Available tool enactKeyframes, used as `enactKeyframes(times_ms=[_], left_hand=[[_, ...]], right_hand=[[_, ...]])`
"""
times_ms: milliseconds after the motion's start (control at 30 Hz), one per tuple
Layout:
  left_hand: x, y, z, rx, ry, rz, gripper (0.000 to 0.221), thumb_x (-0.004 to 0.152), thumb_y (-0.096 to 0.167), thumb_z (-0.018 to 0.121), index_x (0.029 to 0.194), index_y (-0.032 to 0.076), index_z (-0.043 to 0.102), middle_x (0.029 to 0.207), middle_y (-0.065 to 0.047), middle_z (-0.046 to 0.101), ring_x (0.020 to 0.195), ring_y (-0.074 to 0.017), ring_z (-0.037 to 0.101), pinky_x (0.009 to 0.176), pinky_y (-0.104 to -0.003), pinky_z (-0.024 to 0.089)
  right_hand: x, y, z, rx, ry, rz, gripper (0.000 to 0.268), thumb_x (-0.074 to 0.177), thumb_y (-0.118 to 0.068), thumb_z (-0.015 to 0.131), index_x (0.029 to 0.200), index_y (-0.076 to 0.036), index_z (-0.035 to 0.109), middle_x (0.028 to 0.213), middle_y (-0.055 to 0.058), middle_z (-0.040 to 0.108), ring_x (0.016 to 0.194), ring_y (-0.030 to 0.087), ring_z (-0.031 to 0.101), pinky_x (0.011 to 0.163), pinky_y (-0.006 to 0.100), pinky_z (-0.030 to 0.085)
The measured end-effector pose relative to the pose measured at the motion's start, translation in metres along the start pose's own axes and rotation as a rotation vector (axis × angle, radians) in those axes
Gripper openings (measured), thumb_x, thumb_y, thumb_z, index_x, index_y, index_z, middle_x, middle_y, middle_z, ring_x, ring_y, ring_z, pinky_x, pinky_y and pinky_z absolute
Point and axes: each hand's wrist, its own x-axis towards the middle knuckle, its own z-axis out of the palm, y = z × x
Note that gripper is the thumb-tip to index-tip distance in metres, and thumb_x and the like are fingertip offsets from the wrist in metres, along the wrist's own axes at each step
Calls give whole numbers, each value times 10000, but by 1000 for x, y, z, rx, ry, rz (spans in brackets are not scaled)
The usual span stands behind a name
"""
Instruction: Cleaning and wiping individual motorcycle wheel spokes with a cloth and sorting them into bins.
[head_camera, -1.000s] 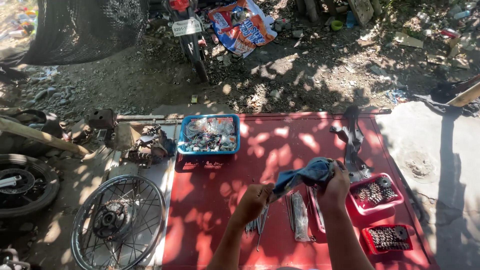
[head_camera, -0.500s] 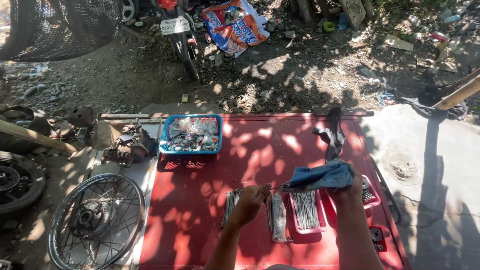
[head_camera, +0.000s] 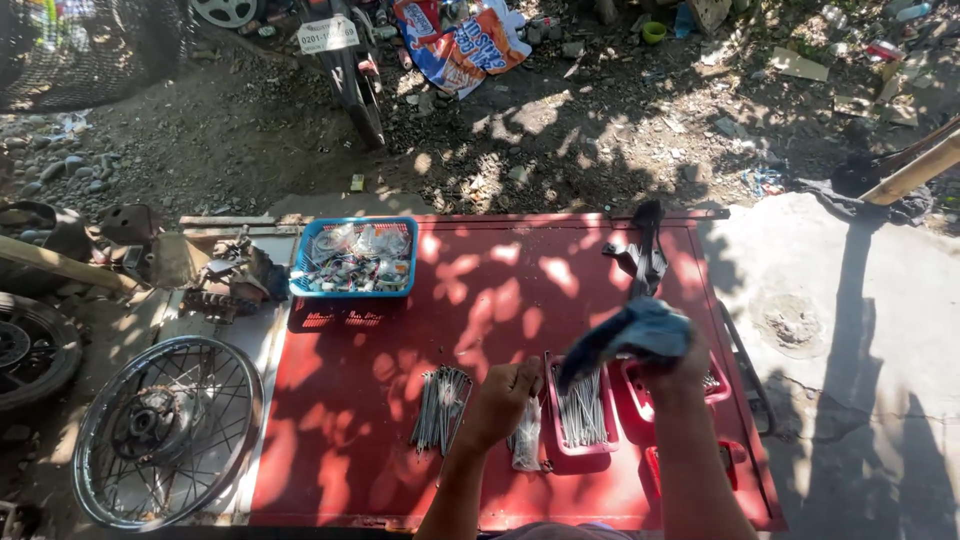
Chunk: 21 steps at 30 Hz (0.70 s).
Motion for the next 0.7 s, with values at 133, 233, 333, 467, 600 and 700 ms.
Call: enactKeyframes(times_ms=[133, 233, 333, 467, 600, 700], left_hand=[[15, -2, 27, -58, 121, 73, 519, 1100, 318, 414, 653, 89, 543, 544, -26, 465, 523, -166, 428, 569, -322, 408], [12, 16, 31, -62, 216, 32, 518, 1105, 297, 400, 642, 94, 511, 515, -34, 430, 530, -181, 435, 581, -318, 418], [5, 13, 28, -111, 385, 27, 508, 1103, 322, 397, 651, 108, 490, 558, -22, 425, 563, -170, 405, 608, -306, 386], [4, -31, 13, -316, 659, 28, 551, 1129, 404, 322, 663, 151, 469, 543, 25, 358, 516, -108, 335, 581, -257, 304], [-5, -22, 3, -279, 557, 40, 585, 1149, 404, 316, 654, 133, 471, 505, 1, 370, 484, -114, 357, 568, -265, 332], [-2, -32, 11, 16, 335, -16, 573, 1112, 432, 464, 643, 112, 547, 532, -58, 507, 547, -193, 447, 637, -340, 425]], right_hand=[[-33, 19, 48, -158, 72, 45, 136, 951, -172, 546, 997, -104, 654, 794, 11, 670, 612, 102, 616, 573, 240, 511], [-44, 41, 64, -378, 161, 130, 48, 906, -126, 620, 911, -109, 664, 749, 6, 641, 636, 108, 615, 601, 212, 503], [-53, 39, 83, -335, 230, 202, 107, 903, -137, 662, 977, -74, 705, 782, 52, 666, 643, 164, 637, 612, 265, 538], [-35, 49, 63, 38, 485, 119, 165, 877, -155, 743, 741, -93, 671, 661, 63, 642, 506, 188, 589, 547, 265, 521], [-62, 46, 112, 80, 411, 169, 145, 871, -144, 694, 736, -109, 654, 606, 14, 627, 500, 116, 612, 544, 208, 523], [-64, 79, 85, -90, 115, 263, 246, 858, -123, 657, 1081, -47, 729, 696, 103, 619, 556, 192, 588, 539, 294, 515]])
